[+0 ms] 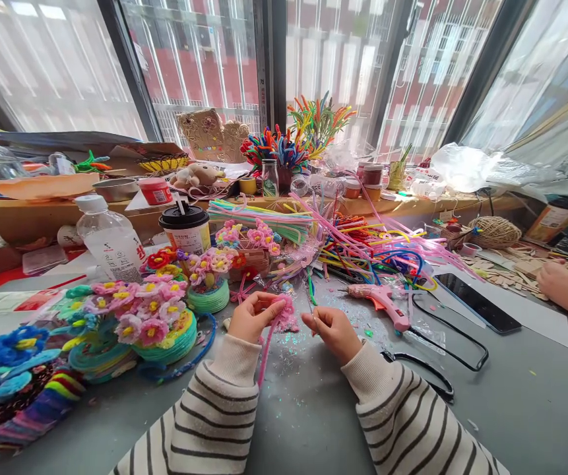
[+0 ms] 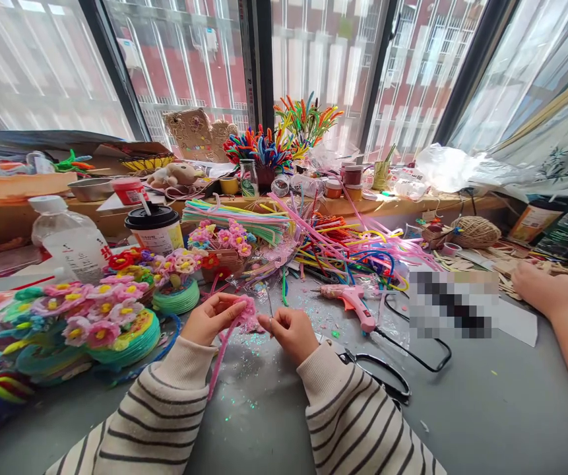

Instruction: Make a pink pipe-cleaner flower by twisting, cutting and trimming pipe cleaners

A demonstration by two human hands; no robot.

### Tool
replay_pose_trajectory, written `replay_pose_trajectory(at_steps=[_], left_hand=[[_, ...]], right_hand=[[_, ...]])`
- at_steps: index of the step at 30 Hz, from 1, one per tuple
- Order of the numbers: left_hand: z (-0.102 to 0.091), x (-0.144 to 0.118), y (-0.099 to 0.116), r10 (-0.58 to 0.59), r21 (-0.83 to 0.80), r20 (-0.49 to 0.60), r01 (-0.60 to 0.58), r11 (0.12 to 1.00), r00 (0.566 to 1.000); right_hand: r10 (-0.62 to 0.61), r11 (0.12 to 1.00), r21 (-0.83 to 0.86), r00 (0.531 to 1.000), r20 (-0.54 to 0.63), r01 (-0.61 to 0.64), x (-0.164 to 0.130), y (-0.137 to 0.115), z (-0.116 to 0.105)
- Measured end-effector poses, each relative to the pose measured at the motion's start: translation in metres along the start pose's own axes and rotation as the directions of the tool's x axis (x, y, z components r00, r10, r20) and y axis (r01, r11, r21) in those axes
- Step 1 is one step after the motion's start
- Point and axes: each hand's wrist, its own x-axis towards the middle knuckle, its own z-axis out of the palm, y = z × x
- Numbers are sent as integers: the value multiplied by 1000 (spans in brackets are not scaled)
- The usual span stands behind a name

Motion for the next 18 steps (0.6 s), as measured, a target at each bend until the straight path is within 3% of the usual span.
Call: replay_pose_trajectory(at_steps=[12,15,18], left_hand=[[3,-3,-7,-81,156,176,53,986,981],[3,-2,-7,-157,134,217,130,982,963],[2,-3,-4,-195,95,278,175,980,941]], right_hand=[[71,969,234,995,69,-85,2,-1,2],[147,918,363,987,67,-161,2,1,5],[270,808,532,962,49,-254,2,3,7]])
